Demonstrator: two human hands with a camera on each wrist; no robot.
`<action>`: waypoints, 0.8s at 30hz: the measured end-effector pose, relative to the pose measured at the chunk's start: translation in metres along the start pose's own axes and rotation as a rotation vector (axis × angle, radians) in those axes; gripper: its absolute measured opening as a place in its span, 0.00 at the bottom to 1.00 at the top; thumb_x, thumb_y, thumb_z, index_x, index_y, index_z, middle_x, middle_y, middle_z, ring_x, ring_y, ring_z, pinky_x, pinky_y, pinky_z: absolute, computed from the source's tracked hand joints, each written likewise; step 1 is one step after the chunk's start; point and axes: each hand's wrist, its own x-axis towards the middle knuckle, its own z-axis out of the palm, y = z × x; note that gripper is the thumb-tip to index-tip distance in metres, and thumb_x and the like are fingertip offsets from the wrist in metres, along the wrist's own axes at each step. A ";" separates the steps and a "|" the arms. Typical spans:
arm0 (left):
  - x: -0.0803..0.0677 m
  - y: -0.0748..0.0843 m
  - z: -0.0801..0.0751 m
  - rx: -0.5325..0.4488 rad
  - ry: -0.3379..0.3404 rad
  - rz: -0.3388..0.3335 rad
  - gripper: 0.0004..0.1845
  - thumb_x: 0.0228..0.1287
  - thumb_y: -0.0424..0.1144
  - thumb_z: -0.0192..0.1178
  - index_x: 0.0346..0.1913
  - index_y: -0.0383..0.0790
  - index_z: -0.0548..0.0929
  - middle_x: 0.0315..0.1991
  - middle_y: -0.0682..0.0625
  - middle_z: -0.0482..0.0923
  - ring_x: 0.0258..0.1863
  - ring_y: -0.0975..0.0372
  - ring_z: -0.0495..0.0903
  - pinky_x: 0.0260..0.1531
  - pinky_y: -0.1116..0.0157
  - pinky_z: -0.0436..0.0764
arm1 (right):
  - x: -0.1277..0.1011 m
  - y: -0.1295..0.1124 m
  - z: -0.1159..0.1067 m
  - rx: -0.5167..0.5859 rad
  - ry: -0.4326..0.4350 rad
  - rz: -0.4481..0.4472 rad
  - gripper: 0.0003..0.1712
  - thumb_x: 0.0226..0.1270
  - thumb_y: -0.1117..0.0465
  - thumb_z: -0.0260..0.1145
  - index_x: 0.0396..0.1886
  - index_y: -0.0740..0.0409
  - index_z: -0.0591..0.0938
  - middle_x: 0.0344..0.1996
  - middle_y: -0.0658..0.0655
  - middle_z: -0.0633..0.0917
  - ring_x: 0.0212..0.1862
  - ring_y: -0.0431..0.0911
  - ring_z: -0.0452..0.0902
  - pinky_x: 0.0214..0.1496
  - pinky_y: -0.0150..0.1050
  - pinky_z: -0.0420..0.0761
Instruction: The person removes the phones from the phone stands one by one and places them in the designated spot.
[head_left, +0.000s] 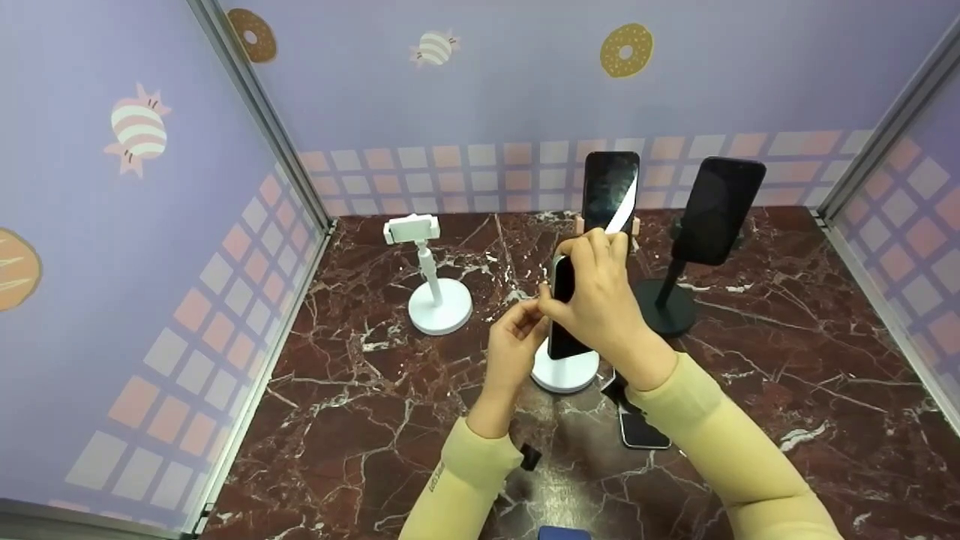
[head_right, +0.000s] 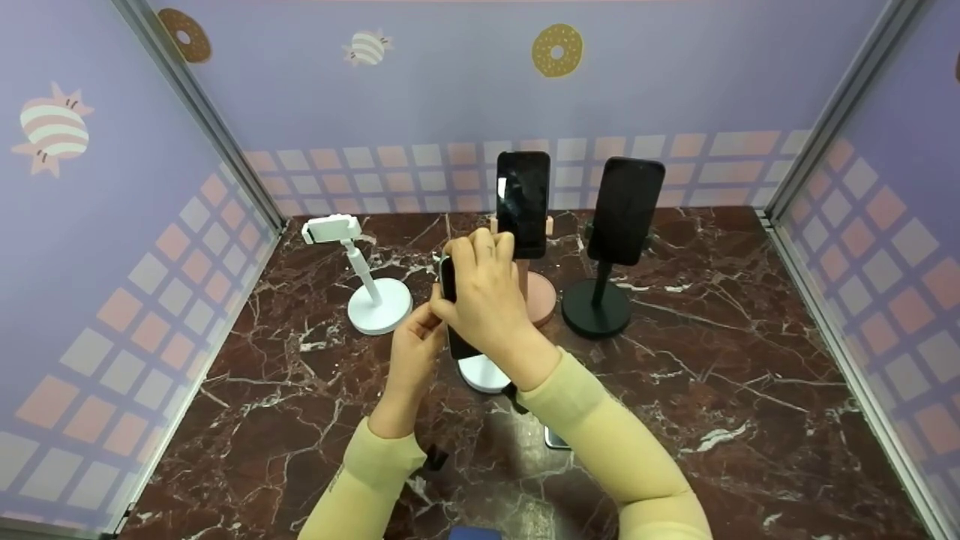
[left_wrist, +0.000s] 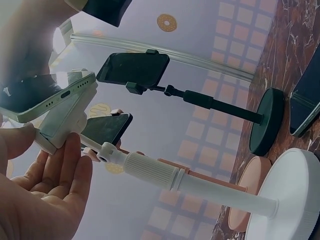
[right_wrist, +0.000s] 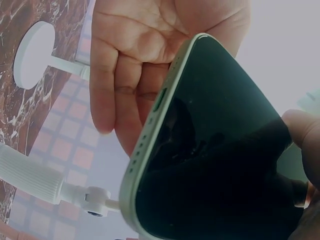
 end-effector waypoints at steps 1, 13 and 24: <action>0.000 0.000 0.000 -0.002 -0.002 -0.004 0.13 0.69 0.22 0.60 0.52 0.16 0.79 0.46 0.26 0.83 0.43 0.68 0.83 0.53 0.69 0.84 | 0.000 0.000 -0.001 0.002 -0.002 0.000 0.24 0.49 0.68 0.74 0.44 0.66 0.72 0.37 0.66 0.72 0.43 0.62 0.58 0.51 0.56 0.63; 0.001 -0.003 -0.001 -0.006 -0.012 0.007 0.14 0.69 0.26 0.64 0.53 0.20 0.81 0.49 0.29 0.84 0.45 0.67 0.84 0.54 0.69 0.85 | -0.003 0.001 -0.007 -0.018 -0.026 0.027 0.24 0.51 0.68 0.74 0.45 0.67 0.72 0.37 0.66 0.72 0.43 0.62 0.58 0.55 0.60 0.64; 0.000 -0.001 -0.003 0.009 -0.017 -0.009 0.14 0.70 0.27 0.62 0.53 0.19 0.81 0.48 0.29 0.83 0.44 0.68 0.83 0.53 0.70 0.84 | -0.006 0.005 -0.013 -0.017 -0.012 0.032 0.20 0.54 0.67 0.69 0.45 0.67 0.73 0.36 0.66 0.73 0.42 0.61 0.59 0.67 0.66 0.64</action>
